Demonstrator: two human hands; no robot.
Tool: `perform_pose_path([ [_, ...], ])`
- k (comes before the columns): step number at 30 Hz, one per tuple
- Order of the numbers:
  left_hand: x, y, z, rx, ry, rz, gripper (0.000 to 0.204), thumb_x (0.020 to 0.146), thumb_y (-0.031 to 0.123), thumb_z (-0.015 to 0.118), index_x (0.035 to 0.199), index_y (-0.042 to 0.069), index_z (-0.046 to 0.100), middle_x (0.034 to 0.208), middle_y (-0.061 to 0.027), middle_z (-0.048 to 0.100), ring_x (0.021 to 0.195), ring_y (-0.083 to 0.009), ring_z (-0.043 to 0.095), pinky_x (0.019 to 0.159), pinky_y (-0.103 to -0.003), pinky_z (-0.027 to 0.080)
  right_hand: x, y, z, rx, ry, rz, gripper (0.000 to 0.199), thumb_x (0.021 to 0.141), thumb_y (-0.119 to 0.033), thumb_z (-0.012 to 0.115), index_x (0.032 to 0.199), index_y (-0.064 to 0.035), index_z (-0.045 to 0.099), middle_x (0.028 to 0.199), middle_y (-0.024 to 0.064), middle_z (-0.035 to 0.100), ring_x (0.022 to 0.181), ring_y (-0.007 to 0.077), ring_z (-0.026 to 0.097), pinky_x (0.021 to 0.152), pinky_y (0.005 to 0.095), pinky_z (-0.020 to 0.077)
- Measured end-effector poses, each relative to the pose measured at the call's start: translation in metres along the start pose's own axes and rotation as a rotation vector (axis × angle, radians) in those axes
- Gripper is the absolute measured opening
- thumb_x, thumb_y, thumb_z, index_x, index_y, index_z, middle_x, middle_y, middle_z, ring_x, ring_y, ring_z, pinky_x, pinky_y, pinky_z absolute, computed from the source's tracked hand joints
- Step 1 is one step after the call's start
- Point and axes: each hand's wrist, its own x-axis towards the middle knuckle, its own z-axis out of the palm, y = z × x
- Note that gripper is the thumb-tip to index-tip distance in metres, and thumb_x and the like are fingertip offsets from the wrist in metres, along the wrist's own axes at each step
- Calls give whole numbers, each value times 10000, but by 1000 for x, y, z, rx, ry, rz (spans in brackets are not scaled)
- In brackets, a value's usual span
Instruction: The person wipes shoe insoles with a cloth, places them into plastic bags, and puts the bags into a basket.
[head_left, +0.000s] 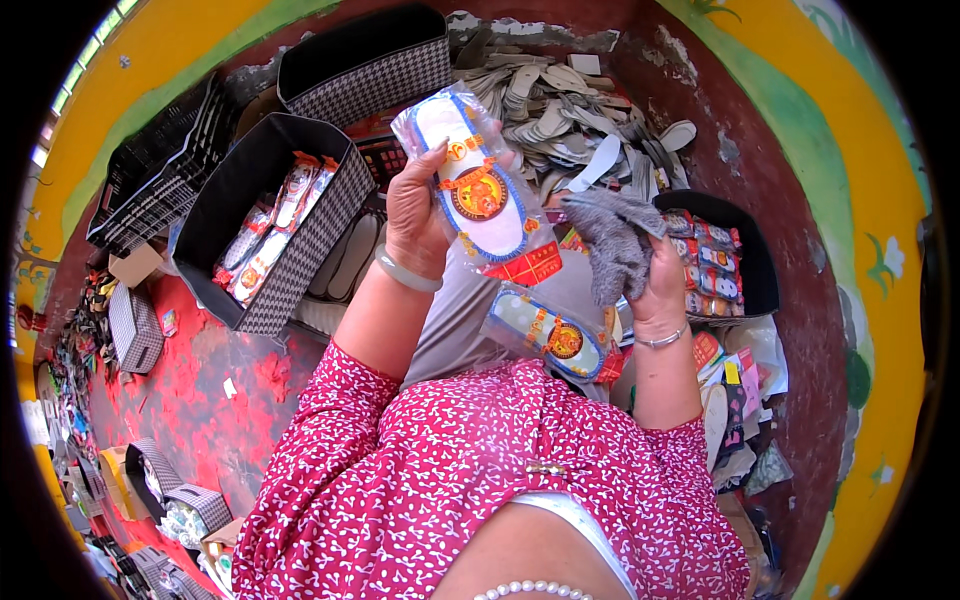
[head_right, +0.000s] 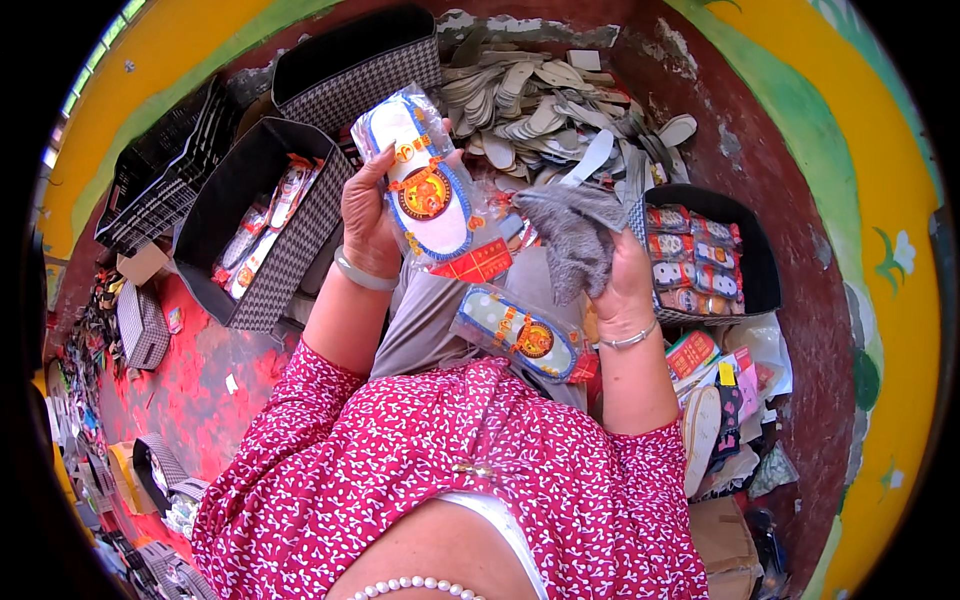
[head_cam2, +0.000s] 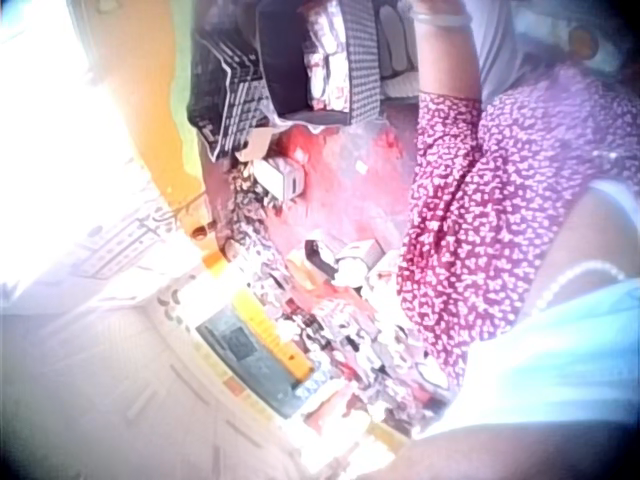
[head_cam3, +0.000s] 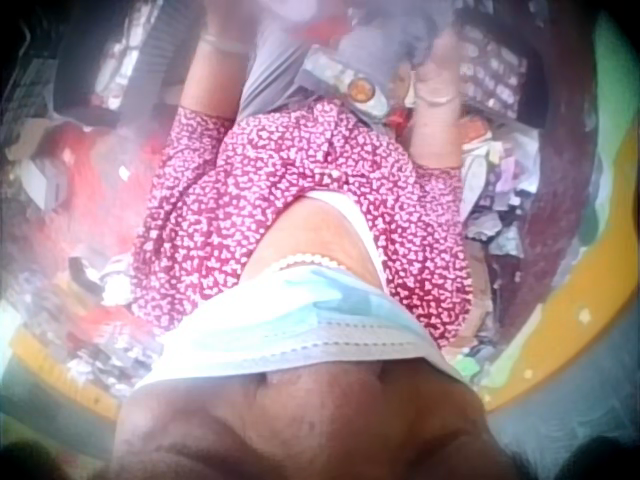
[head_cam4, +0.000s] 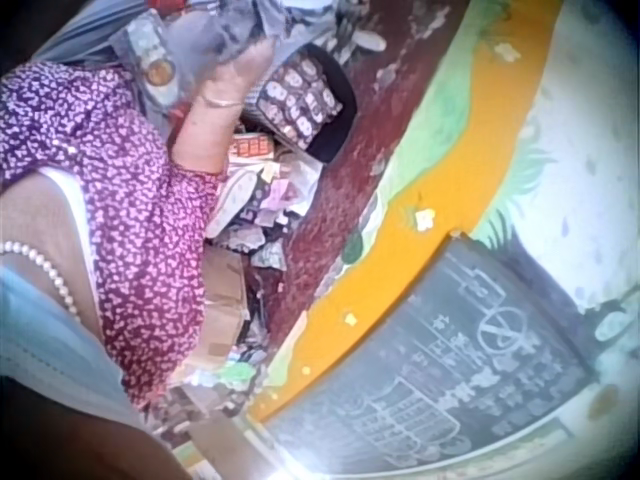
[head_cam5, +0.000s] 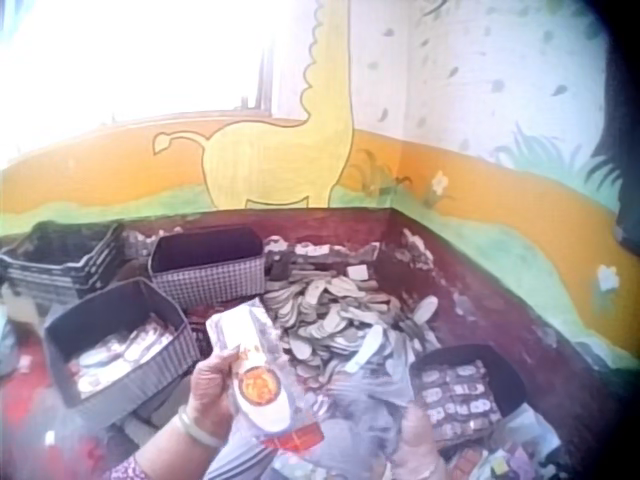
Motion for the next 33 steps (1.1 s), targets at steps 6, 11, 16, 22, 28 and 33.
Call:
perform_pose_path([
  [6, -10, -9, 20, 235, -148, 44, 479, 857, 62, 507, 1318, 18, 389, 1247, -187, 518, 1131, -355, 533, 949, -478, 450, 5, 9, 23, -18, -68, 116, 373, 935, -258, 493, 1163, 31, 552, 1119, 155, 614, 1010, 246, 609, 899, 350, 483],
  [11, -20, -20, 19, 477, -213, -55, 456, 873, 19, 506, 1316, 11, 397, 1222, -143, 547, 1093, -262, 562, 932, -400, 451, 4, 20, 36, 12, -159, 179, 431, 862, -302, 631, 1149, 12, 562, 1099, 116, 627, 989, 211, 616, 893, 338, 489],
  [16, -20, -23, 18, 491, -120, -126, 455, 863, 36, 526, 1302, 12, 412, 1196, -139, 564, 1062, -250, 580, 915, -382, 466, 13, 24, 25, 101, -65, 175, 378, 873, -267, 615, 1135, 0, 560, 1076, 125, 632, 958, 242, 626, 873, 373, 505],
  [22, -18, -16, 22, 298, -100, -344, 489, 837, 34, 535, 1306, 6, 396, 1198, -173, 557, 1046, -290, 595, 868, -429, 509, 25, 26, 4, 64, 92, 110, 303, 927, -236, 496, 1087, 9, 570, 1005, 158, 651, 841, 287, 658, 754, 431, 551],
  [28, -17, -30, 13, 234, -38, -318, 477, 834, 15, 532, 1291, 20, 395, 1157, -152, 567, 1013, -278, 601, 871, -431, 503, 16, 16, 33, -395, 149, -215, 305, 965, -235, 445, 1055, 20, 586, 949, 94, 653, 792, 179, 647, 729, 316, 530],
  [33, -12, -33, 10, 326, 18, -180, 449, 844, 20, 524, 1278, 44, 410, 1141, -126, 574, 995, -243, 603, 869, -379, 496, 6, 13, 30, -77, 71, 130, 274, 914, -175, 546, 1096, 28, 560, 1052, 78, 619, 946, 150, 607, 829, 286, 491],
])
